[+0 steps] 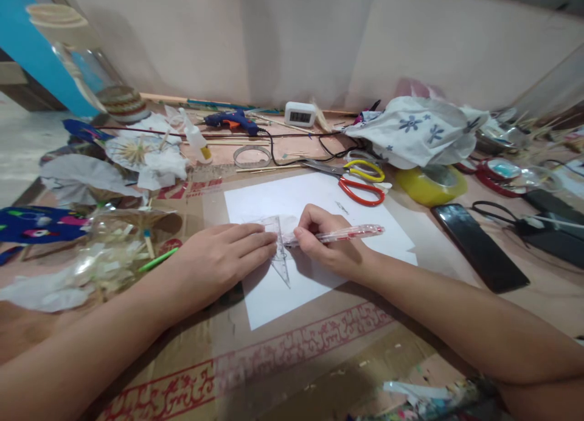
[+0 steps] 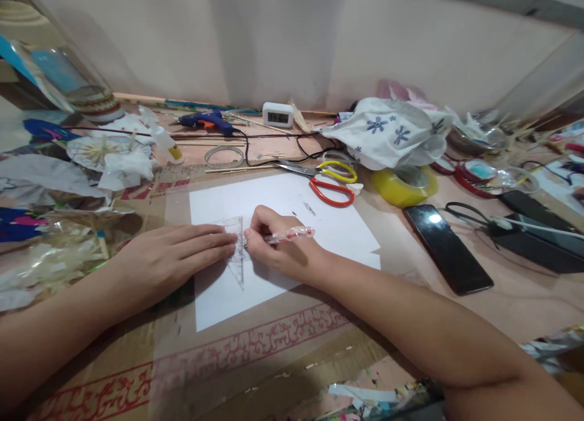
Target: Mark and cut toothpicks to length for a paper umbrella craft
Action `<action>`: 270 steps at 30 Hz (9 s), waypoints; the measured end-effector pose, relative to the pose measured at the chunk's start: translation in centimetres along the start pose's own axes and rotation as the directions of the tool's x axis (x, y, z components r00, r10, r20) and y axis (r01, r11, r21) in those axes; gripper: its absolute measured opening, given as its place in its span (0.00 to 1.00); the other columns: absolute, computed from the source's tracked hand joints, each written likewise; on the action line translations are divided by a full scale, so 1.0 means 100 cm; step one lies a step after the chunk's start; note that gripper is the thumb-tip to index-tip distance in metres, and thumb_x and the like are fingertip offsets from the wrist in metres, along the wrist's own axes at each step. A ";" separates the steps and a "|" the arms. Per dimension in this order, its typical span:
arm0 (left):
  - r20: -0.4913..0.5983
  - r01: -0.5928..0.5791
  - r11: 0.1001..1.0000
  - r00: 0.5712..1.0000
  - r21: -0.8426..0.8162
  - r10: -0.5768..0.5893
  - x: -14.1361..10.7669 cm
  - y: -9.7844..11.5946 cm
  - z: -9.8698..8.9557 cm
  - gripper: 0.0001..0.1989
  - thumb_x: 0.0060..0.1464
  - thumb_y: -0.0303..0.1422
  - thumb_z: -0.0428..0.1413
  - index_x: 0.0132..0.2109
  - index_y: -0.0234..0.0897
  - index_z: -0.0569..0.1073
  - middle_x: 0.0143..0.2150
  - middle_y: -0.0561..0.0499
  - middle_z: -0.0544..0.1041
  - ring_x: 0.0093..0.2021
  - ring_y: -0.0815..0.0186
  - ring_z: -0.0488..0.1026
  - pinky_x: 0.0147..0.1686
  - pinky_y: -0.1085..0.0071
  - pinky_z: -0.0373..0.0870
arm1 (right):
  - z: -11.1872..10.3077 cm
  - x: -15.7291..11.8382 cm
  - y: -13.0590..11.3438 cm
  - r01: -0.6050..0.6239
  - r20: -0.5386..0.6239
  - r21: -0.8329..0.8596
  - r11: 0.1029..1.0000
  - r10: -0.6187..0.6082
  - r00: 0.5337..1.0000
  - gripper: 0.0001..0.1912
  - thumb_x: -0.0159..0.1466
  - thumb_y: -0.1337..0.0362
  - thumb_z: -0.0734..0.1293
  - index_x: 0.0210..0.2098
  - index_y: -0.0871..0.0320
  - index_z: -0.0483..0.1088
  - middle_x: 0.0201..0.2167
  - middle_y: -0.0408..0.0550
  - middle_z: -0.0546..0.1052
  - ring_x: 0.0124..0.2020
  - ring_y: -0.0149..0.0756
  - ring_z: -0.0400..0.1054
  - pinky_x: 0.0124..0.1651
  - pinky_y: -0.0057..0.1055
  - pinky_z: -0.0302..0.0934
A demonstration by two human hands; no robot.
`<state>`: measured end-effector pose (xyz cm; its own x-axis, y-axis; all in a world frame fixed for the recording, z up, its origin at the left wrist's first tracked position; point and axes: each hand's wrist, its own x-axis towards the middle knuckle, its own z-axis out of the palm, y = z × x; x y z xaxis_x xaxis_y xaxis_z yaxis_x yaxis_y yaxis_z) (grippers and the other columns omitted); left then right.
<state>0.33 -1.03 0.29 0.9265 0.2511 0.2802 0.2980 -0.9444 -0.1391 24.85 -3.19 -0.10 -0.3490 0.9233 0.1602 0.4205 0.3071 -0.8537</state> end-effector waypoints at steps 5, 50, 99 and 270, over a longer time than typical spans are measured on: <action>-0.012 0.019 0.999 1.000 -0.031 -0.019 0.000 0.001 0.000 0.18 0.68 0.26 0.41 0.54 0.30 0.73 0.55 0.43 0.78 0.52 0.58 0.76 0.48 0.60 0.75 | 0.001 0.001 0.002 0.009 -0.008 0.037 0.999 -0.008 1.000 0.11 0.66 0.61 0.63 0.29 0.55 0.60 0.20 0.36 0.65 0.21 0.27 0.57 0.24 0.27 0.51; -0.055 0.036 0.999 0.998 -0.008 -0.037 -0.009 0.003 0.002 0.18 0.68 0.26 0.44 0.60 0.34 0.70 0.59 0.45 0.75 0.60 0.58 0.70 0.54 0.61 0.71 | 0.000 0.004 0.000 -0.025 0.010 0.061 0.998 0.025 1.000 0.10 0.66 0.61 0.61 0.29 0.56 0.60 0.21 0.37 0.66 0.23 0.28 0.58 0.27 0.28 0.51; -0.034 -0.016 1.000 0.999 0.027 0.017 0.003 0.004 -0.006 0.18 0.67 0.25 0.41 0.55 0.31 0.73 0.53 0.44 0.79 0.50 0.59 0.75 0.48 0.62 0.71 | -0.001 0.001 0.000 -0.019 0.045 -0.027 0.999 0.021 0.999 0.09 0.66 0.61 0.62 0.30 0.55 0.60 0.22 0.37 0.65 0.23 0.28 0.57 0.27 0.28 0.50; -0.135 0.070 0.997 0.988 -0.012 -0.072 0.007 0.002 -0.001 0.16 0.69 0.28 0.42 0.49 0.32 0.74 0.48 0.45 0.80 0.47 0.60 0.74 0.50 0.62 0.68 | -0.012 -0.011 0.011 0.443 0.220 -0.220 0.869 -0.399 0.890 0.05 0.68 0.65 0.64 0.41 0.59 0.71 0.43 0.58 0.80 0.47 0.44 0.75 0.47 0.42 0.71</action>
<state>1.03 -1.03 0.55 0.8635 0.2871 0.4147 0.3596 -0.9269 -0.1071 26.65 -3.62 -0.60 -0.6627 0.6489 0.3738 0.3948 0.7269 -0.5618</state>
